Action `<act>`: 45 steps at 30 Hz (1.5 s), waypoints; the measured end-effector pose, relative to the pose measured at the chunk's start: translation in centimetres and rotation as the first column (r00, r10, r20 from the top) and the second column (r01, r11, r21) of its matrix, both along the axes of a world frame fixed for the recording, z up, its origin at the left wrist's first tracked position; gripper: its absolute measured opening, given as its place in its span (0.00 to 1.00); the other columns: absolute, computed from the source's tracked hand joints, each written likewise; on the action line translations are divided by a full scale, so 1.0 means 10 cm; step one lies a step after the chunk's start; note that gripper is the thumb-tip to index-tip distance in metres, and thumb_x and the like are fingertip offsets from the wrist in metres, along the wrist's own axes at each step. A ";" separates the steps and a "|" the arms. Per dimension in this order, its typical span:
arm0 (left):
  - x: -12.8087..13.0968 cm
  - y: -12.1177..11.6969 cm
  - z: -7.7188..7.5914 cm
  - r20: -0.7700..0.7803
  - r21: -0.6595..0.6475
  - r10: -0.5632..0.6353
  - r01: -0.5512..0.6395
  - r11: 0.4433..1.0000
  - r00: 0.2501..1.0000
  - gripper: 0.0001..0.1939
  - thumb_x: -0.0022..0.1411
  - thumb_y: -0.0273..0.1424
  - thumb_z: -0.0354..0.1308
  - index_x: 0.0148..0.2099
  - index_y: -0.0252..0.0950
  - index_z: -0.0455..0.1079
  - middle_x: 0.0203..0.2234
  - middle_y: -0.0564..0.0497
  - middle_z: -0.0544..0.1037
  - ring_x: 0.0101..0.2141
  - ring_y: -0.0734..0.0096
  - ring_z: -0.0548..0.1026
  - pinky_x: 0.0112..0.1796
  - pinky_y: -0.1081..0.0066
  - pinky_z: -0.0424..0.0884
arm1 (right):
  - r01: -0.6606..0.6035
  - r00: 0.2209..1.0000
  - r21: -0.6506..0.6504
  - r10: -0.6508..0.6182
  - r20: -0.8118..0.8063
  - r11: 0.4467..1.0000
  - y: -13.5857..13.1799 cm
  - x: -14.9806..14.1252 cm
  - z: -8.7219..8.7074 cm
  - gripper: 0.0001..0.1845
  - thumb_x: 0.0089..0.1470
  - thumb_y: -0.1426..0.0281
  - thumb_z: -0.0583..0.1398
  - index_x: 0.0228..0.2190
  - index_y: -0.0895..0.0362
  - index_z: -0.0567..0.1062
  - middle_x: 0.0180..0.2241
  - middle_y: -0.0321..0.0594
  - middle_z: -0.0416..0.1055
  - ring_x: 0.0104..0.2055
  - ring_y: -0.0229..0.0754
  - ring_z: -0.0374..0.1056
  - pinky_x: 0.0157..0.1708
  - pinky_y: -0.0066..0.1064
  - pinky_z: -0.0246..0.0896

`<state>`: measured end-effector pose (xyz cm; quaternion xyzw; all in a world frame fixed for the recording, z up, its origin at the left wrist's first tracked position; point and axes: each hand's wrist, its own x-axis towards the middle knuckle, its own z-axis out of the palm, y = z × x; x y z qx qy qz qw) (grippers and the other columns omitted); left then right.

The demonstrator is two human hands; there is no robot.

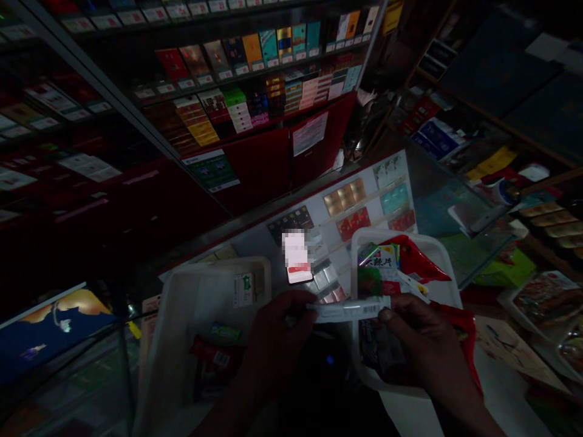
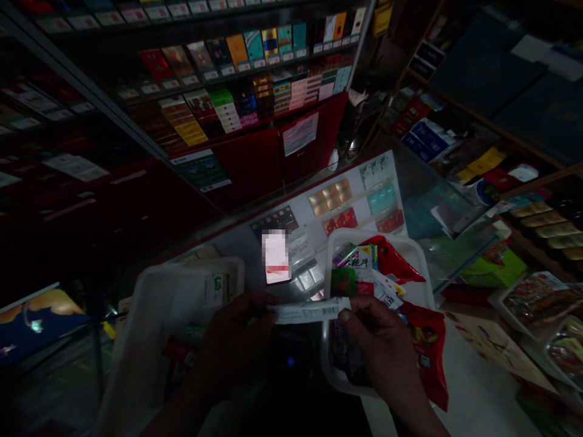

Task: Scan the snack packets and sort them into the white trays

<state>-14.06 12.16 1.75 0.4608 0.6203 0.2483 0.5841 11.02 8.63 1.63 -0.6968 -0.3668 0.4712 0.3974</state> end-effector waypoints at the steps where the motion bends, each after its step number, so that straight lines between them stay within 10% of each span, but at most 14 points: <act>1: -0.02 -0.01 -0.03 0.005 -0.009 0.011 -0.011 1.000 1.000 0.12 0.60 0.37 0.63 0.45 0.41 0.79 0.33 0.52 0.81 0.35 0.67 0.77 0.37 0.70 0.70 | -0.003 1.000 -0.002 0.003 -0.008 1.000 0.00 -0.02 -0.01 0.15 0.50 0.55 0.71 0.32 0.53 0.82 0.29 0.39 0.79 0.31 0.44 0.75 0.32 0.32 0.71; 31: -0.17 -0.09 -0.11 -0.052 0.044 0.013 -0.011 0.999 0.999 0.16 0.58 0.39 0.62 0.47 0.38 0.76 0.33 0.51 0.79 0.35 0.66 0.76 0.38 0.66 0.71 | -0.041 0.989 0.069 0.050 -0.141 0.997 -0.06 -0.16 -0.17 0.19 0.51 0.58 0.71 0.43 0.51 0.81 0.38 0.41 0.82 0.40 0.49 0.78 0.42 0.39 0.73; 45: -0.19 -0.12 -0.27 -0.055 0.131 0.035 -0.028 0.991 0.998 0.19 0.57 0.40 0.65 0.47 0.36 0.77 0.32 0.50 0.81 0.34 0.66 0.78 0.36 0.69 0.71 | -0.040 0.988 0.078 0.051 -0.144 0.996 -0.06 -0.20 -0.27 0.14 0.49 0.59 0.70 0.33 0.56 0.81 0.30 0.38 0.79 0.32 0.42 0.73 0.35 0.33 0.66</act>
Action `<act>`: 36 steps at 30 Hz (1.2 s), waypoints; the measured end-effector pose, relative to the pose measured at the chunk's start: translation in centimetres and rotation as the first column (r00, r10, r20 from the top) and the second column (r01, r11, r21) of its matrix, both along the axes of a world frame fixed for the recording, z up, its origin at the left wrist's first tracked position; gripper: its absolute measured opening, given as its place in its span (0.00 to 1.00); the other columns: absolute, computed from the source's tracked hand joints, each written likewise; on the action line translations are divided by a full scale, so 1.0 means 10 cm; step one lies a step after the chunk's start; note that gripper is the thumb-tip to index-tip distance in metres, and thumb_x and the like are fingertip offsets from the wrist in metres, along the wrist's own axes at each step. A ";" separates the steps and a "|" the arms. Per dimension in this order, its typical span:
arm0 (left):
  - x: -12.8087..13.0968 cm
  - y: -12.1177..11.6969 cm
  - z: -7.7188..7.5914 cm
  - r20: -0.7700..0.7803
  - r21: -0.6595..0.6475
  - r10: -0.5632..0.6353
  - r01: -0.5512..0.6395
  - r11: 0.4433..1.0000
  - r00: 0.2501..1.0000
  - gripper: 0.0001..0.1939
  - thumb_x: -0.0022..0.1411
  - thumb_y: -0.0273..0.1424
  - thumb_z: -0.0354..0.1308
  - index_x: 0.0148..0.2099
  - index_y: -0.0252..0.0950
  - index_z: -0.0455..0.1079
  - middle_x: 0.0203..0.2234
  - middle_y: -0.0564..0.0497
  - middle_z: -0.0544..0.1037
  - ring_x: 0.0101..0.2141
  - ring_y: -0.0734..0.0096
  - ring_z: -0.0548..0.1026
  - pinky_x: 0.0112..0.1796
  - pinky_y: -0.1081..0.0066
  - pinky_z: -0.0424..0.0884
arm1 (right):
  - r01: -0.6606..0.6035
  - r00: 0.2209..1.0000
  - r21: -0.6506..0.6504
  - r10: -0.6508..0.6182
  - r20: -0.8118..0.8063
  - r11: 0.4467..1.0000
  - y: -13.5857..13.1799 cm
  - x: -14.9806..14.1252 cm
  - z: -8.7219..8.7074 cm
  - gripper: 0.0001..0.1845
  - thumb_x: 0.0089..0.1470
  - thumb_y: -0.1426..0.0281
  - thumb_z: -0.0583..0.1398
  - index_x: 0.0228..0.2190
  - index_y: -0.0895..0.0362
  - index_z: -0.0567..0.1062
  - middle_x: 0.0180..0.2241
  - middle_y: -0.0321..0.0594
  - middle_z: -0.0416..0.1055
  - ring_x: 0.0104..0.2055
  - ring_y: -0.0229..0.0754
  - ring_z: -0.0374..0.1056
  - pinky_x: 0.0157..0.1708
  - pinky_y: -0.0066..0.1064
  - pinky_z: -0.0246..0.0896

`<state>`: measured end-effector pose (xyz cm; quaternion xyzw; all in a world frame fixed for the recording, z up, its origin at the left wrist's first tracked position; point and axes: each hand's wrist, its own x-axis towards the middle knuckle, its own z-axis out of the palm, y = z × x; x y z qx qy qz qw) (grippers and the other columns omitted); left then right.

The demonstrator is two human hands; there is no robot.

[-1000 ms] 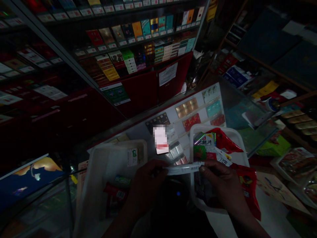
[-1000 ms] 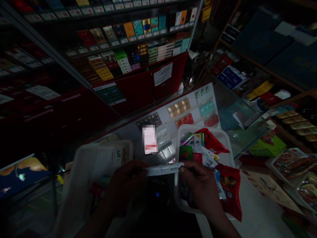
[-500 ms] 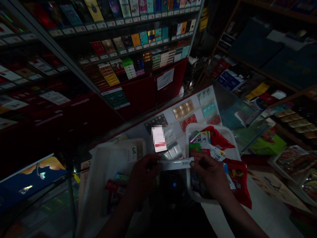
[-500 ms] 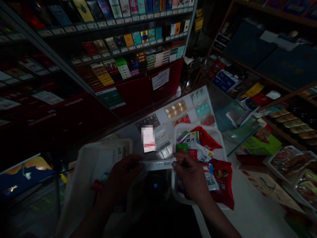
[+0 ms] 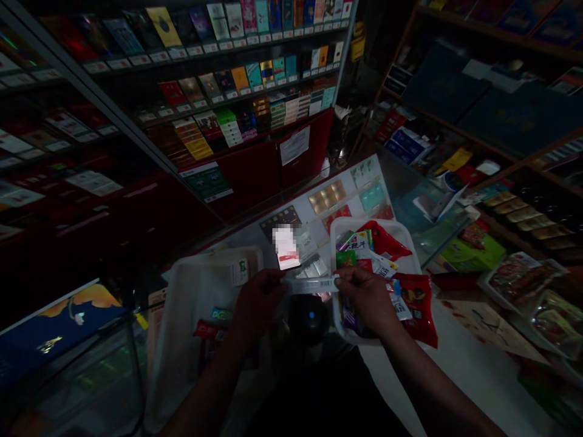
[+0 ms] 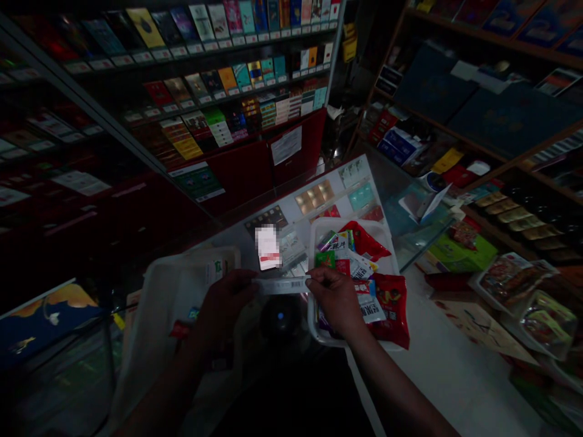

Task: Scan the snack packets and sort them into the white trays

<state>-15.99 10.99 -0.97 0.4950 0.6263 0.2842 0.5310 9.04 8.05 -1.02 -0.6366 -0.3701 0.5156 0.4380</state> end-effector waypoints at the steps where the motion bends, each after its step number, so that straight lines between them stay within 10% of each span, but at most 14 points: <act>1: 0.00 0.00 -0.02 0.007 0.002 0.000 0.000 1.000 1.000 0.19 0.57 0.41 0.65 0.47 0.36 0.77 0.33 0.50 0.82 0.34 0.66 0.78 0.36 0.69 0.71 | -0.009 1.000 -0.002 0.009 0.009 1.000 0.00 0.00 -0.01 0.14 0.49 0.59 0.70 0.33 0.56 0.81 0.30 0.38 0.79 0.32 0.42 0.73 0.34 0.32 0.66; 9: -0.05 0.01 -0.08 -0.037 0.056 -0.020 0.022 0.998 0.999 0.18 0.57 0.39 0.63 0.48 0.37 0.77 0.34 0.49 0.83 0.35 0.63 0.80 0.36 0.67 0.73 | -0.081 0.983 0.083 0.065 0.172 0.993 -0.04 -0.03 -0.10 0.11 0.52 0.63 0.65 0.36 0.55 0.81 0.28 0.33 0.74 0.31 0.40 0.70 0.35 0.31 0.64; 18: -0.12 0.04 0.04 -0.442 0.288 -0.188 0.337 0.896 0.877 0.15 0.64 0.33 0.56 0.50 0.40 0.78 0.42 0.47 0.82 0.43 0.60 0.78 0.49 0.59 0.72 | -0.219 0.901 0.096 0.164 0.401 0.971 -0.04 -0.02 -0.11 0.08 0.58 0.64 0.61 0.32 0.54 0.79 0.30 0.36 0.78 0.32 0.42 0.72 0.36 0.33 0.65; 24: -0.14 0.10 -0.05 -0.615 0.368 -0.226 0.528 0.766 0.756 0.17 0.64 0.28 0.55 0.53 0.37 0.76 0.40 0.44 0.82 0.45 0.54 0.76 0.51 0.53 0.70 | -0.300 0.824 0.254 0.116 0.555 0.919 -0.05 -0.01 -0.18 0.08 0.58 0.71 0.61 0.29 0.53 0.79 0.43 0.44 0.80 0.50 0.50 0.73 0.54 0.43 0.66; 36: -0.15 0.10 -0.14 -0.769 0.369 -0.134 0.604 0.707 0.626 0.19 0.68 0.26 0.50 0.56 0.40 0.75 0.50 0.42 0.82 0.61 0.52 0.70 0.67 0.41 0.46 | -0.370 0.715 0.232 0.116 0.689 0.900 -0.07 -0.07 -0.36 0.09 0.57 0.73 0.61 0.27 0.53 0.80 0.53 0.47 0.77 0.64 0.57 0.63 0.68 0.60 0.47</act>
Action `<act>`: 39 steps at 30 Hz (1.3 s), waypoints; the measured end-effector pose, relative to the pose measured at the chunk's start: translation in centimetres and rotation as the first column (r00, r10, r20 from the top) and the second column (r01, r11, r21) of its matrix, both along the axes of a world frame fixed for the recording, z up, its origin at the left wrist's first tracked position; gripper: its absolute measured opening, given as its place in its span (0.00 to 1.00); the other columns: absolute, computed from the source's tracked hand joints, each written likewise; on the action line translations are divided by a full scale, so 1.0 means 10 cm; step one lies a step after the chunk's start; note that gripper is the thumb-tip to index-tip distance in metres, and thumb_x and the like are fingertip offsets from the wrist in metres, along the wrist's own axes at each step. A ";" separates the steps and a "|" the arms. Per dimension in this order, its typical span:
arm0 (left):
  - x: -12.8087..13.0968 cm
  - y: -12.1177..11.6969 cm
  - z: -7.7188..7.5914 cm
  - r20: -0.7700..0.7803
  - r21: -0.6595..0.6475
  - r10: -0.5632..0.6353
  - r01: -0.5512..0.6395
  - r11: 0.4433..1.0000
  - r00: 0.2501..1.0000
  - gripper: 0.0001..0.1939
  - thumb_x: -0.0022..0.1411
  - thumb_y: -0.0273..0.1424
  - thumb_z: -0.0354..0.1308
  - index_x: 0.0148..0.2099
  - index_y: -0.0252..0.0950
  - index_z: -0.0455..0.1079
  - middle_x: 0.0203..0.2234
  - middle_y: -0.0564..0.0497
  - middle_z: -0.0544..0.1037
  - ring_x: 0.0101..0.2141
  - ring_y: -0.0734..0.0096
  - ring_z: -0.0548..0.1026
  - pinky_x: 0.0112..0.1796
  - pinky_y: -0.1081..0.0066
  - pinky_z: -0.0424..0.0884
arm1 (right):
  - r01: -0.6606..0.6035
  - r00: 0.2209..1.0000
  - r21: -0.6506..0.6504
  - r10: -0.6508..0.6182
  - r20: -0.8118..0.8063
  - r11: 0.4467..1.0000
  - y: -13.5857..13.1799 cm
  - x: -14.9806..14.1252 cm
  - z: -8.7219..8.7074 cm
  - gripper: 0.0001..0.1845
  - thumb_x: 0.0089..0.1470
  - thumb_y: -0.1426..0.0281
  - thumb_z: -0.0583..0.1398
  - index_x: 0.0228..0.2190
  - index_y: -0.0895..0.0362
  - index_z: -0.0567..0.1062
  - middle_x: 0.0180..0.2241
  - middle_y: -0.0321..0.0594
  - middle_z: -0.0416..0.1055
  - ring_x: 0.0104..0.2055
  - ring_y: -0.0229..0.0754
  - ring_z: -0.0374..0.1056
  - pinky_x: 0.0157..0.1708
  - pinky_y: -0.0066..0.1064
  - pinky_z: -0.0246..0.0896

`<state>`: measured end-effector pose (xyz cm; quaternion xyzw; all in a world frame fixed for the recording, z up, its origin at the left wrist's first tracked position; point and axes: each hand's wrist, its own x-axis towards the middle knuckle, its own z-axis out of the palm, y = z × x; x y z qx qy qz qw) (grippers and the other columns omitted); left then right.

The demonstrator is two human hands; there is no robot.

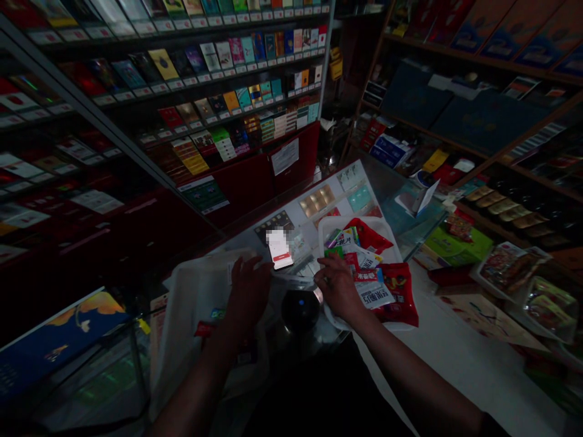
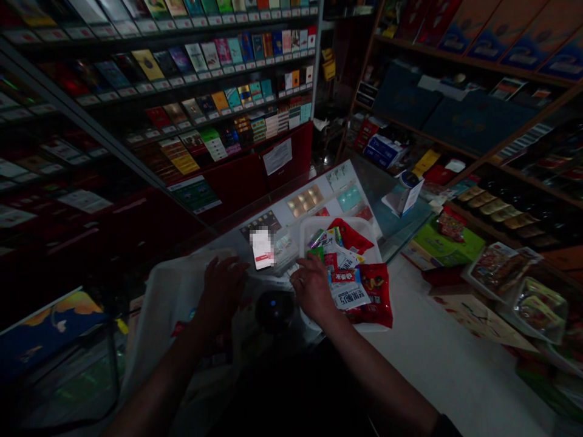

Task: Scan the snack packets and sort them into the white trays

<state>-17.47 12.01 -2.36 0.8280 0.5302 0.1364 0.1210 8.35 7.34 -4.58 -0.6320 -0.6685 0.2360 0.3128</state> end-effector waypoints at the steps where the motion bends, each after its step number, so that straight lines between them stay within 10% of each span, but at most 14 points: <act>1: 0.00 0.00 -0.01 0.003 0.004 0.000 0.000 1.000 1.000 0.18 0.68 0.26 0.50 0.55 0.40 0.75 0.50 0.42 0.82 0.61 0.52 0.70 0.67 0.40 0.45 | -0.003 1.000 0.002 0.003 0.003 1.000 0.00 0.00 0.00 0.09 0.57 0.74 0.61 0.27 0.53 0.80 0.53 0.47 0.77 0.64 0.57 0.63 0.68 0.61 0.47; 14: -0.02 -0.04 -0.02 -0.068 0.095 0.000 0.007 0.995 0.998 0.18 0.68 0.26 0.50 0.55 0.40 0.74 0.49 0.44 0.83 0.62 0.54 0.70 0.68 0.40 0.42 | 0.021 1.000 -0.008 -0.021 -0.013 1.000 0.00 0.00 -0.04 0.08 0.56 0.75 0.62 0.28 0.54 0.81 0.55 0.47 0.75 0.68 0.57 0.56 0.69 0.58 0.46; 39: -0.86 -0.68 0.52 0.077 0.181 0.218 -0.228 0.957 0.973 0.15 0.70 0.33 0.50 0.50 0.39 0.77 0.48 0.44 0.82 0.55 0.55 0.75 0.63 0.47 0.62 | -0.236 0.970 0.180 0.220 0.103 0.955 -0.08 -0.77 0.72 0.09 0.58 0.76 0.61 0.30 0.53 0.82 0.53 0.42 0.76 0.68 0.56 0.56 0.67 0.55 0.48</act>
